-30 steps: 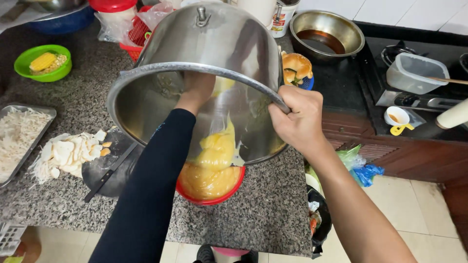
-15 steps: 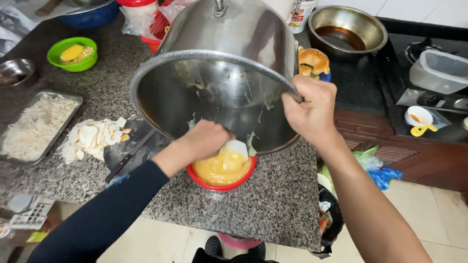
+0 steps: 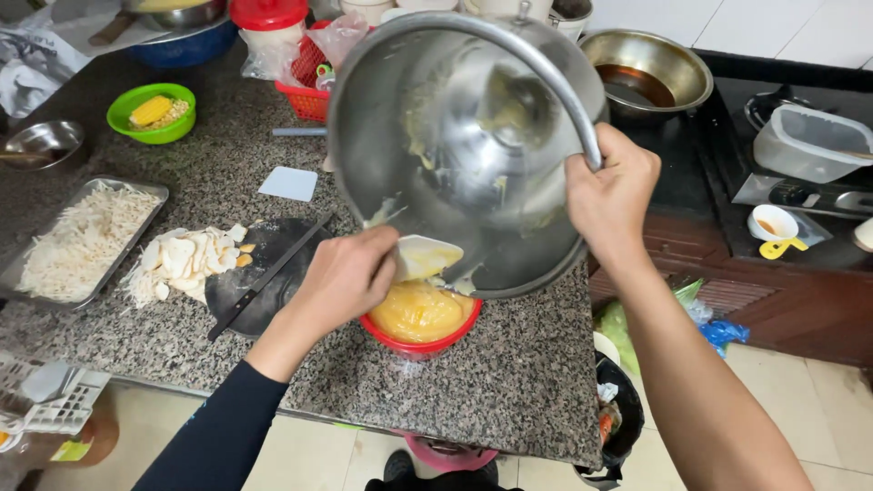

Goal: Scrape batter from a large mixing bowl into a smaller container using a plastic scraper and then clean the mixing bowl with a sponge.

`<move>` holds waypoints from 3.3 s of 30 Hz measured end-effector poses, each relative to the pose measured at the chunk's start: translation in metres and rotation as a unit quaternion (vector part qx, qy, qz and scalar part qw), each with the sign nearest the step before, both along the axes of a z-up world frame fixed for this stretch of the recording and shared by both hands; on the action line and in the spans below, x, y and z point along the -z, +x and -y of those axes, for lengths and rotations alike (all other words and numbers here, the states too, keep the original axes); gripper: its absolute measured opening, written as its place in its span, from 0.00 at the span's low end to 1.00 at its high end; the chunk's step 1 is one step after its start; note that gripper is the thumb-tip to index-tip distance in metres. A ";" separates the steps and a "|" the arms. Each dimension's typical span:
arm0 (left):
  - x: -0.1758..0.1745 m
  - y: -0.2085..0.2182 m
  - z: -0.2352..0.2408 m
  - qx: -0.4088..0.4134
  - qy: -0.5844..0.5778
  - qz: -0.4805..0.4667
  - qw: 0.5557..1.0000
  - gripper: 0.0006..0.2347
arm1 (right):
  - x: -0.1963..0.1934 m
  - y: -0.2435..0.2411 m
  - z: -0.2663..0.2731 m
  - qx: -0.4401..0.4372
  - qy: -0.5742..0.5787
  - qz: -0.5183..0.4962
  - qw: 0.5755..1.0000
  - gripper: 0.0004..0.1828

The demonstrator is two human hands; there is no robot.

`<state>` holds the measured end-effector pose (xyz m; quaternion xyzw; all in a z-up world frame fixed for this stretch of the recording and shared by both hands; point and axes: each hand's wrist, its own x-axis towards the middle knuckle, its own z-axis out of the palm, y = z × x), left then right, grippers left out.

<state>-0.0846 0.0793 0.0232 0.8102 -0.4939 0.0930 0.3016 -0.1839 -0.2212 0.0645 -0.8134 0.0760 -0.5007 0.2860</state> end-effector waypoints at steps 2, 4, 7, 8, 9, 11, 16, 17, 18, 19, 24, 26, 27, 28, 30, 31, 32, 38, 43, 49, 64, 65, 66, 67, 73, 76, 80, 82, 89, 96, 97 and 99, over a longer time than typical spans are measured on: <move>-0.005 -0.005 -0.006 -0.002 -0.047 -0.004 0.999 0.05 | -0.003 -0.008 0.002 0.017 0.015 -0.011 1.000 0.11; -0.003 -0.006 -0.010 -0.002 -0.094 -0.010 0.996 0.07 | -0.004 -0.015 0.004 0.036 0.031 -0.024 0.999 0.10; 0.012 -0.002 -0.014 -0.046 -0.082 -0.056 0.994 0.05 | -0.003 -0.026 0.008 0.057 0.036 -0.023 0.997 0.06; 0.017 0.000 -0.015 -0.075 -0.091 -0.065 0.991 0.05 | -0.001 -0.029 0.010 0.068 0.053 -0.023 0.996 0.06; 0.023 0.002 -0.015 -0.104 -0.100 -0.074 0.987 0.06 | 0.001 -0.032 0.011 0.079 0.069 -0.023 0.994 0.06; 0.034 0.007 -0.013 -0.122 -0.088 -0.073 0.986 0.06 | 0.002 -0.039 0.011 0.112 0.087 -0.024 0.990 0.04; 0.058 0.010 0.003 -0.166 -0.036 -0.125 0.977 0.08 | 0.007 -0.056 0.004 0.195 0.134 -0.023 0.971 0.07; 0.058 0.008 0.007 -0.185 -0.007 -0.156 0.970 0.10 | 0.006 -0.059 0.000 0.184 0.145 -0.005 0.972 0.04; 0.058 0.007 0.011 -0.204 0.022 -0.185 0.961 0.12 | 0.005 -0.062 -0.004 0.173 0.156 0.015 0.972 0.02; 0.063 0.009 0.014 -0.200 0.021 -0.185 0.962 0.12 | 0.007 -0.064 -0.005 0.176 0.155 0.016 0.972 0.02; 0.072 0.028 0.024 -0.272 0.153 -0.156 0.937 0.25 | 0.017 -0.074 -0.011 0.269 0.193 0.016 0.944 0.09; 0.044 0.024 0.034 -0.257 0.116 -0.120 0.952 0.27 | 0.015 -0.078 -0.019 0.273 0.194 0.023 0.942 0.10; 0.030 0.023 0.040 -0.243 0.078 -0.086 0.963 0.30 | 0.014 -0.080 -0.022 0.274 0.195 0.028 0.941 0.11; 0.033 0.031 0.061 -0.237 0.078 -0.086 0.964 0.30 | 0.013 -0.082 -0.029 0.280 0.194 0.028 0.940 0.11; 0.038 0.047 0.104 -0.210 0.063 -0.065 0.974 0.27 | 0.010 -0.085 -0.043 0.278 0.168 0.048 0.945 0.08; 0.037 0.052 0.127 -0.205 0.062 -0.065 0.975 0.27 | 0.010 -0.086 -0.048 0.282 0.166 0.049 0.944 0.08; 0.036 0.057 0.151 -0.213 0.070 -0.054 0.973 0.29 | 0.011 -0.087 -0.052 0.286 0.184 0.054 0.939 0.10; 0.051 0.067 0.223 -0.248 0.134 -0.066 0.957 0.34 | 0.012 -0.092 -0.076 0.298 0.198 0.081 0.930 0.14; 0.065 0.055 0.223 -0.252 0.179 -0.074 0.948 0.34 | 0.020 -0.092 -0.089 0.257 0.235 0.135 0.927 0.15; 0.060 0.031 0.205 -0.242 0.276 -0.087 0.926 0.34 | 0.028 -0.092 -0.075 0.268 0.258 0.149 0.916 0.13; 0.042 -0.046 0.141 -0.207 0.320 -0.203 0.902 0.36 | 0.068 -0.095 -0.036 0.295 0.328 0.159 0.883 0.08; 0.036 -0.048 0.133 -0.197 0.307 -0.225 0.903 0.37 | 0.074 -0.096 -0.029 0.282 0.353 0.176 0.875 0.09; 0.029 -0.048 0.125 -0.188 0.294 -0.246 0.904 0.38 | 0.079 -0.095 -0.023 0.268 0.378 0.193 0.865 0.09; 0.033 -0.043 0.116 -0.191 0.293 -0.246 0.904 0.38 | 0.085 -0.096 -0.017 0.265 0.379 0.193 0.865 0.09; 0.078 -0.039 0.063 -0.211 0.203 -0.174 0.940 0.36 | 0.092 -0.111 0.003 0.255 0.460 0.210 0.824 0.12; 0.108 -0.051 0.041 -0.201 0.157 -0.064 0.965 0.31 | 0.107 -0.123 0.018 0.232 0.485 0.207 0.818 0.12; 0.135 -0.074 0.020 -0.190 0.138 0.046 0.971 0.28 | 0.138 -0.135 0.046 0.149 0.526 0.219 0.808 0.11; 0.146 -0.080 0.013 -0.197 0.148 0.063 0.967 0.28 | 0.131 -0.141 0.043 0.170 0.536 0.191 0.804 0.12; 0.147 -0.086 0.002 -0.207 0.149 0.082 0.963 0.29 | 0.120 -0.164 0.024 0.155 0.618 0.069 0.768 0.07; 0.108 -0.095 -0.004 -0.192 0.218 0.011 0.957 0.27 | 0.130 -0.175 0.035 0.102 0.577 0.021 0.810 0.08; 0.101 -0.095 -0.005 -0.193 0.220 0.010 0.956 0.27 | 0.131 -0.176 0.038 0.101 0.578 0.019 0.809 0.08; 0.086 -0.093 -0.005 -0.180 0.258 -0.044 0.948 0.27 | 0.132 -0.177 0.047 0.078 0.562 -0.024 0.823 0.08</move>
